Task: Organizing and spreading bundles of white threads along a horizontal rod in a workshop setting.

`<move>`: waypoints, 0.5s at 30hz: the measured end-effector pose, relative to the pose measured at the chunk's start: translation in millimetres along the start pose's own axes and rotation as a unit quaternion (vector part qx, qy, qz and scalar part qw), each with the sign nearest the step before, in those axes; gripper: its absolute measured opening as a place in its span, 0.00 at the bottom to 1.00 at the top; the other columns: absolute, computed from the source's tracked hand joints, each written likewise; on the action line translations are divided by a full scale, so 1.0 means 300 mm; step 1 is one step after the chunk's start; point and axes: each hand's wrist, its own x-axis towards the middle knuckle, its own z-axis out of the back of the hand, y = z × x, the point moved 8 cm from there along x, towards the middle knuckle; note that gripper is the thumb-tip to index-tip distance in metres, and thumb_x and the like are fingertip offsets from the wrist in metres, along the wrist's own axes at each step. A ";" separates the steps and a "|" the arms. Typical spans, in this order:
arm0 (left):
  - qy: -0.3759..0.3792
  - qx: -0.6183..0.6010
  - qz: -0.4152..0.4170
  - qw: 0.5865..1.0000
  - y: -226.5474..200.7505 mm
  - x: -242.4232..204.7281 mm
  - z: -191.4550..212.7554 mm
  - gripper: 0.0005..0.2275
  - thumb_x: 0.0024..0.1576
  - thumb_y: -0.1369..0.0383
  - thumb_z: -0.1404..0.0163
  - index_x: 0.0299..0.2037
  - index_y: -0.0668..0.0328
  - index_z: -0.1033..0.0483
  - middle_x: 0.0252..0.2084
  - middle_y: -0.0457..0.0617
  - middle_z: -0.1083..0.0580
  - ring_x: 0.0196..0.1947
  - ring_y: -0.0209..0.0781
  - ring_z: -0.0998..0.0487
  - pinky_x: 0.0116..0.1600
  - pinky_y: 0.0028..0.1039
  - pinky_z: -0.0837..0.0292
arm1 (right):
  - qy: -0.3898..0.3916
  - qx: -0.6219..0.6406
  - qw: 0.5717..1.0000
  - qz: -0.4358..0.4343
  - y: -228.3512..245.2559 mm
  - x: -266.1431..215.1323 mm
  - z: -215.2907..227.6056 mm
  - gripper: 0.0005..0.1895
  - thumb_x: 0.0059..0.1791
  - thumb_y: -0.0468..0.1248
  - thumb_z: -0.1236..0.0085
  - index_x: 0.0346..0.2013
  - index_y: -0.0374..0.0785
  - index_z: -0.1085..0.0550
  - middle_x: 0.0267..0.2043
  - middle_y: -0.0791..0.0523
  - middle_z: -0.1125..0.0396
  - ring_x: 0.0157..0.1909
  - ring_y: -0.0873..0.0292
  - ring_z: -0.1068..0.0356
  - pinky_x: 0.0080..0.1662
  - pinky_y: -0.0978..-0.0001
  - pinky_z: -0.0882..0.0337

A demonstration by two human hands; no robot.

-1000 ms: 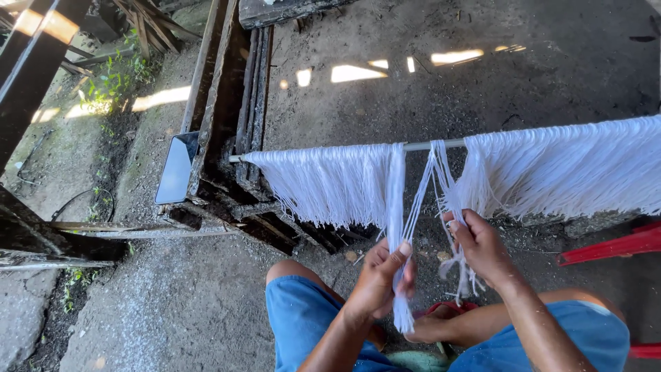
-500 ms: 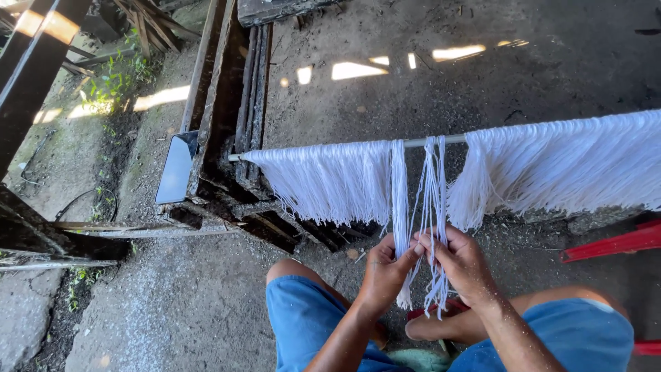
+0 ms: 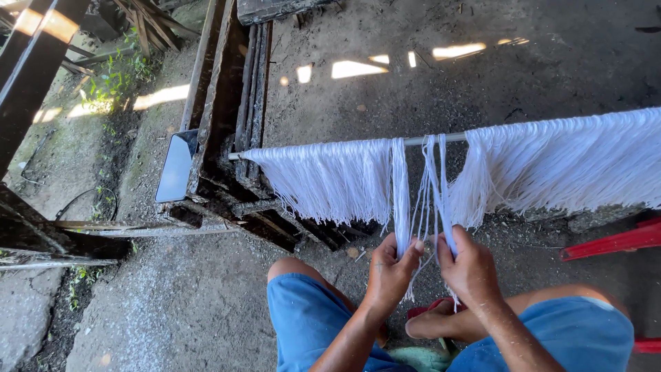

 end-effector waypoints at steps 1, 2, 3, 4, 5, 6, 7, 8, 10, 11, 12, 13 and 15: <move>0.000 0.000 0.000 1.000 -0.003 0.006 -0.011 0.12 0.63 0.55 0.47 0.40 0.53 0.28 0.30 0.41 0.33 0.30 0.33 0.36 0.36 0.32 0.38 | 0.000 0.000 1.000 0.000 -0.001 -0.008 -0.019 0.06 0.54 0.40 0.44 0.38 0.42 0.29 0.22 0.54 0.28 0.16 0.54 0.33 0.22 0.58 0.40; -0.014 0.007 0.021 1.000 0.004 0.012 -0.013 0.11 0.63 0.56 0.45 0.40 0.52 0.28 0.28 0.40 0.37 0.28 0.31 0.40 0.34 0.31 0.42 | -0.023 -0.035 0.999 0.013 0.007 -0.015 -0.028 0.10 0.54 0.46 0.46 0.37 0.43 0.30 0.21 0.51 0.30 0.21 0.44 0.32 0.24 0.52 0.40; -0.028 0.015 0.042 0.999 0.010 0.017 -0.015 0.10 0.62 0.58 0.44 0.40 0.51 0.29 0.27 0.38 0.40 0.26 0.30 0.45 0.31 0.30 0.46 | -0.046 -0.070 0.996 0.027 0.016 -0.022 -0.036 0.15 0.54 0.52 0.48 0.36 0.44 0.31 0.20 0.49 0.31 0.25 0.34 0.32 0.27 0.45 0.39; -0.030 0.015 0.042 0.999 0.010 0.024 -0.015 0.10 0.62 0.58 0.44 0.40 0.51 0.29 0.27 0.38 0.40 0.26 0.30 0.45 0.31 0.30 0.46 | -0.046 -0.069 0.996 0.028 0.010 -0.026 -0.044 0.15 0.54 0.52 0.48 0.36 0.44 0.31 0.20 0.49 0.31 0.25 0.34 0.32 0.27 0.45 0.39; -0.039 0.020 0.039 0.998 0.009 0.032 -0.012 0.10 0.61 0.59 0.43 0.41 0.54 0.27 0.28 0.41 0.35 0.28 0.32 0.38 0.33 0.30 0.40 | -0.039 -0.059 0.997 0.023 0.000 -0.028 -0.056 0.12 0.53 0.48 0.46 0.35 0.44 0.33 0.18 0.47 0.34 0.22 0.34 0.35 0.25 0.45 0.43; -0.047 0.024 0.037 0.998 0.010 0.038 -0.010 0.10 0.60 0.61 0.42 0.41 0.57 0.24 0.30 0.43 0.30 0.30 0.34 0.31 0.34 0.29 0.35 | -0.031 -0.049 0.998 0.018 -0.012 -0.033 -0.066 0.11 0.52 0.44 0.44 0.35 0.43 0.35 0.17 0.46 0.37 0.19 0.34 0.37 0.24 0.45 0.46; -0.048 0.024 0.037 0.998 0.005 0.036 -0.004 0.10 0.60 0.61 0.42 0.41 0.57 0.24 0.30 0.43 0.30 0.30 0.34 0.31 0.34 0.29 0.35 | -0.031 -0.048 0.998 0.018 -0.022 -0.033 -0.066 0.11 0.52 0.44 0.44 0.35 0.43 0.35 0.17 0.46 0.37 0.19 0.34 0.37 0.24 0.45 0.46; -0.035 0.042 -0.004 0.999 -0.021 0.035 -0.006 0.09 0.62 0.60 0.45 0.36 0.55 0.26 0.28 0.42 0.30 0.28 0.33 0.31 0.34 0.29 0.36 | -0.011 -0.023 0.999 0.046 -0.018 -0.034 -0.076 0.11 0.53 0.43 0.46 0.33 0.42 0.37 0.15 0.49 0.38 0.16 0.40 0.40 0.23 0.49 0.47; -0.022 0.059 -0.044 0.997 -0.049 0.027 -0.009 0.11 0.64 0.60 0.47 0.31 0.52 0.27 0.26 0.42 0.30 0.27 0.33 0.31 0.33 0.29 0.37 | 0.008 0.002 0.997 0.073 -0.026 -0.032 -0.077 0.12 0.54 0.41 0.47 0.32 0.42 0.38 0.14 0.51 0.38 0.13 0.47 0.43 0.22 0.53 0.48; 0.010 0.010 -0.064 0.998 -0.064 0.020 -0.022 0.12 0.64 0.57 0.47 0.33 0.52 0.26 0.29 0.41 0.27 0.31 0.32 0.28 0.38 0.28 0.34 | 0.019 0.018 0.998 0.061 -0.043 -0.027 -0.073 0.04 0.54 0.37 0.50 0.36 0.44 0.34 0.23 0.54 0.31 0.20 0.47 0.33 0.25 0.53 0.40; 0.040 -0.039 -0.084 0.995 -0.080 0.012 -0.033 0.13 0.64 0.55 0.47 0.34 0.52 0.24 0.32 0.40 0.25 0.35 0.32 0.25 0.42 0.27 0.31 | 0.030 0.036 0.998 0.051 -0.057 -0.021 -0.071 0.04 0.54 0.33 0.52 0.40 0.47 0.30 0.31 0.58 0.23 0.26 0.48 0.24 0.28 0.54 0.33; 0.040 -0.039 -0.084 0.995 -0.076 0.000 -0.029 0.13 0.64 0.55 0.47 0.34 0.52 0.24 0.32 0.40 0.25 0.35 0.32 0.25 0.42 0.27 0.31 | 0.030 0.036 0.998 0.051 -0.096 -0.001 -0.069 0.04 0.54 0.33 0.52 0.40 0.47 0.30 0.31 0.58 0.23 0.26 0.48 0.24 0.28 0.54 0.33; 0.060 -0.139 0.036 0.988 -0.014 -0.015 -0.036 0.08 0.66 0.63 0.46 0.41 0.58 0.25 0.27 0.46 0.23 0.25 0.32 0.22 0.27 0.21 0.30 | 0.020 -0.057 0.998 -0.023 -0.212 0.049 -0.059 0.09 0.60 0.40 0.58 0.44 0.42 0.30 0.17 0.53 0.35 0.14 0.55 0.40 0.22 0.60 0.46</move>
